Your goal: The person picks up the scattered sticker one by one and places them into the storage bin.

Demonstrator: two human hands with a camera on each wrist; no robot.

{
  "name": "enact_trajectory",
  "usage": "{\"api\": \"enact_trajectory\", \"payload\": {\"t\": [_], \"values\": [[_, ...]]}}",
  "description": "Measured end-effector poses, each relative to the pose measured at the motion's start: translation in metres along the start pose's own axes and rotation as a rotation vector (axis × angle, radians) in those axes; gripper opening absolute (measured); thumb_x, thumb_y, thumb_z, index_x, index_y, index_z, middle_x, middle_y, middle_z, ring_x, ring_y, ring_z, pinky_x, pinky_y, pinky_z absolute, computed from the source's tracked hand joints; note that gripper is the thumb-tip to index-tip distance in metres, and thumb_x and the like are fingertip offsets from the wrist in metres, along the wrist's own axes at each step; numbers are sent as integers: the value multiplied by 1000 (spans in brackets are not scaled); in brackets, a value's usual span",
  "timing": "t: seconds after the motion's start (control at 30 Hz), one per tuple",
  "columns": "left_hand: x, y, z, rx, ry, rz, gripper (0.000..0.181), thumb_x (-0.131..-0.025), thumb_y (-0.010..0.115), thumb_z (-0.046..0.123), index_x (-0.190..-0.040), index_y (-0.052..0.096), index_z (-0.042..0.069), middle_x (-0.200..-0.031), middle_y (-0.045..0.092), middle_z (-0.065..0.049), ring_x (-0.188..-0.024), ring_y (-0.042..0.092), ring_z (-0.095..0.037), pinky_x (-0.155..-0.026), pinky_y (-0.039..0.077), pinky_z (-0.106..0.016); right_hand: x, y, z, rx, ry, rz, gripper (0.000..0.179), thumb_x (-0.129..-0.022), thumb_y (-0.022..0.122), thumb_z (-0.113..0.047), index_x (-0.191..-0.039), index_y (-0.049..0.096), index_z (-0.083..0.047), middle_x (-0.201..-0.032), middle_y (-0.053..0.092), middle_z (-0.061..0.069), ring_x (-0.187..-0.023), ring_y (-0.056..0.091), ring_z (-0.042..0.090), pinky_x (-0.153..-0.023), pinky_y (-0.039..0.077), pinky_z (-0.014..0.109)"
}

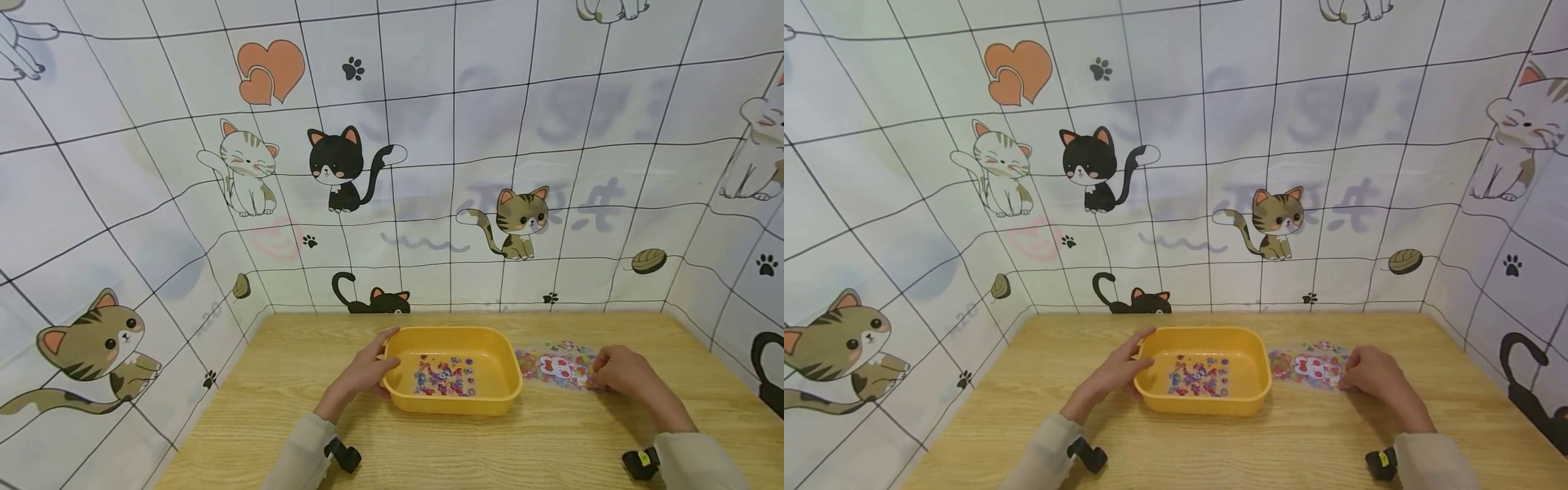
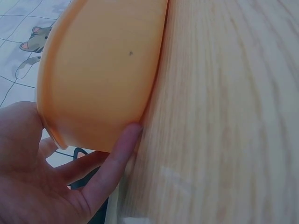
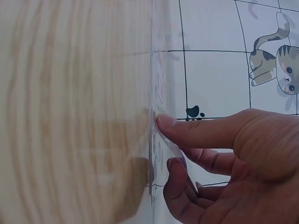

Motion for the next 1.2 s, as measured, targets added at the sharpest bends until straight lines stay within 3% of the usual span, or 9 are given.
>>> {"api": "enact_trajectory", "payload": {"t": [0.27, 0.53, 0.87, 1.2], "values": [[-2, 0, -3, 1, 18, -1, 66, -105, 59, 22, -163, 30, 32, -145, 50, -30, -95, 73, -34, -55, 65, -47, -1, -4, 0, -104, 43, -35, 20, -89, 67, -7, -98, 62, 10, -88, 62, 15, -77, 56, 21, -60, 51, 30], [-3, 0, -5, -13, 12, -5, 65, -105, 58, 21, -163, 30, 32, -145, 49, -30, -97, 72, -32, -57, 66, -45, -3, -8, 4, -155, 41, 12, 25, -95, 59, -3, -109, 62, 17, -100, 63, 28, -76, 58, 22, -59, 58, 31], [-5, -1, -7, -8, 5, 0, 65, -105, 59, 22, -163, 31, 31, -146, 48, -29, -96, 72, -31, -57, 66, -46, 2, -20, -2, -135, -11, 104, 26, -99, 53, -1, -113, 61, 18, -94, 69, 23, -73, 61, 20, -54, 56, 27], [-4, 0, -6, 1, -6, -5, 65, -105, 59, 22, -162, 31, 34, -146, 48, -30, -95, 72, -31, -58, 66, -46, 7, -35, -4, -136, -21, 148, 28, -102, 49, -1, -121, 59, 18, -101, 70, 28, -75, 64, 19, -57, 59, 30]]}}
Point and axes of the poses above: each hand's wrist, its own x-axis away from the middle knuckle, its own y-axis out of the palm, z = x × y, the point moved 4 cm from there along -x, towards the middle knuckle
